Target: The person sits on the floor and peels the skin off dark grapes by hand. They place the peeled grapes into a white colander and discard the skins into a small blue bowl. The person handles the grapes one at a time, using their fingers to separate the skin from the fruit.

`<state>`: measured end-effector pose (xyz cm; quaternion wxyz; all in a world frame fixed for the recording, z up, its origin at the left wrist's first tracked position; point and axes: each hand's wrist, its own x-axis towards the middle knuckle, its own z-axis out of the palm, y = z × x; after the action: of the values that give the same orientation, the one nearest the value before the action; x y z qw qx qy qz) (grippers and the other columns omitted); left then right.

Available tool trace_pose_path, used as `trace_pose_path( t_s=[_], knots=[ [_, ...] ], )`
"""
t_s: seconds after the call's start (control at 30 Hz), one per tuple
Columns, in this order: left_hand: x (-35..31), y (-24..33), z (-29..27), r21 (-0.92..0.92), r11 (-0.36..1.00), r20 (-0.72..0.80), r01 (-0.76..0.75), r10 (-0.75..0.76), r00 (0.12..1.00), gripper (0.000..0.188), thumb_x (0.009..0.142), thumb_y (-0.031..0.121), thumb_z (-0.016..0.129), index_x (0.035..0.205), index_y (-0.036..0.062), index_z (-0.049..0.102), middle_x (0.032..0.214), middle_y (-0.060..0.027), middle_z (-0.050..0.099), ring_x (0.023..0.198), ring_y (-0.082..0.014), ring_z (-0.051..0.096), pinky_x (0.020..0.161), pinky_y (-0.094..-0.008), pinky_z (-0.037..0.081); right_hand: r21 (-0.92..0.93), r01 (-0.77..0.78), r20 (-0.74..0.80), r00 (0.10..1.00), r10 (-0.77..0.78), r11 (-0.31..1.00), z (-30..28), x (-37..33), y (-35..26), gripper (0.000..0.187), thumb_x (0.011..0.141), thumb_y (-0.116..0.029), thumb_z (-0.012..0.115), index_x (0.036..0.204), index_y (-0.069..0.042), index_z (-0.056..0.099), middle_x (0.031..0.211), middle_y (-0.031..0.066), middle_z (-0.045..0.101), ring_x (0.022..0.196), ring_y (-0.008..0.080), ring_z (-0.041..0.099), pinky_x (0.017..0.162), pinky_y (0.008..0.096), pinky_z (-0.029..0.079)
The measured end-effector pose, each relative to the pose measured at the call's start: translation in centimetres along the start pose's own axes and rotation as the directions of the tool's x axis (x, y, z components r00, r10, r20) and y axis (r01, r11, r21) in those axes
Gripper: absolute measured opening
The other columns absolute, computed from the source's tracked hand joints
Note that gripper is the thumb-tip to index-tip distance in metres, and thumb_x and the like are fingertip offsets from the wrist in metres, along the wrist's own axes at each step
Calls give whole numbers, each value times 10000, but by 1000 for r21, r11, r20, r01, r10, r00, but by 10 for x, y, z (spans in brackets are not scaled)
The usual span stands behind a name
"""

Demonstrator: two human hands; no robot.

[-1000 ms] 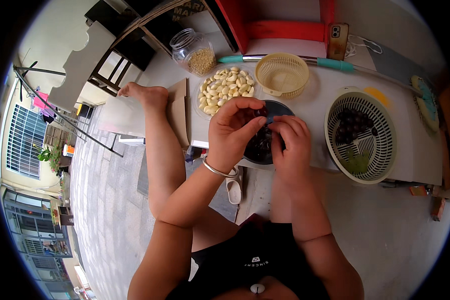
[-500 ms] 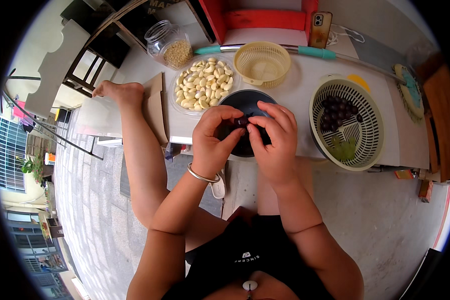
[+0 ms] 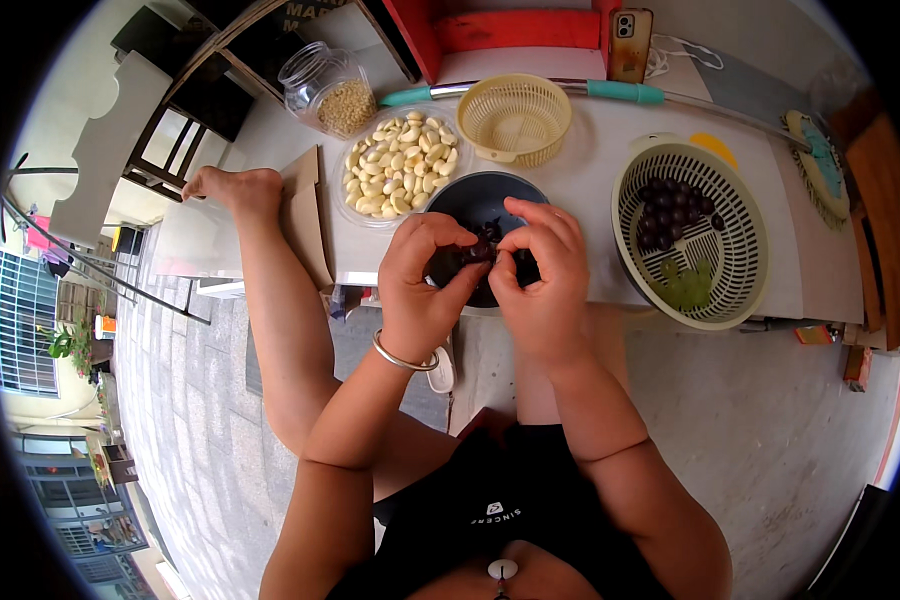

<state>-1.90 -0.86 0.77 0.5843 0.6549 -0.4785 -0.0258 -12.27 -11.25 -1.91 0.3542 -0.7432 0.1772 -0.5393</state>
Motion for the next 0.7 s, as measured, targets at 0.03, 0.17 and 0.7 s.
trace_pose_path(
  t_s=[0.03,0.17,0.7],
  knots=[
    [-1,-3,0,-129,988,-4,88,-90,996,329,670,-140,767,940,9,651,1002,-102,612,940,-199,638,779,-304,536,9,-14,5,1000,14,1000,-1,-1,1,184,672,24,715,812,-61,631,1159,131,679,1061,353,612,914,461,476],
    [1,-2,-12,212,970,14,-117,117,993,329,675,-136,777,942,9,652,999,-95,607,924,-186,633,782,-297,531,-10,-43,53,998,43,999,-1,2,-10,176,696,1,742,840,-61,662,1219,144,673,1123,357,593,966,460,467],
    [5,-6,-16,-689,563,337,457,-310,889,346,823,-138,691,1124,7,605,1013,-73,655,962,-187,667,857,-296,561,49,-86,23,996,85,995,-3,1,-2,175,705,49,691,844,-45,645,1193,155,682,1079,350,619,944,439,488]
  ],
)
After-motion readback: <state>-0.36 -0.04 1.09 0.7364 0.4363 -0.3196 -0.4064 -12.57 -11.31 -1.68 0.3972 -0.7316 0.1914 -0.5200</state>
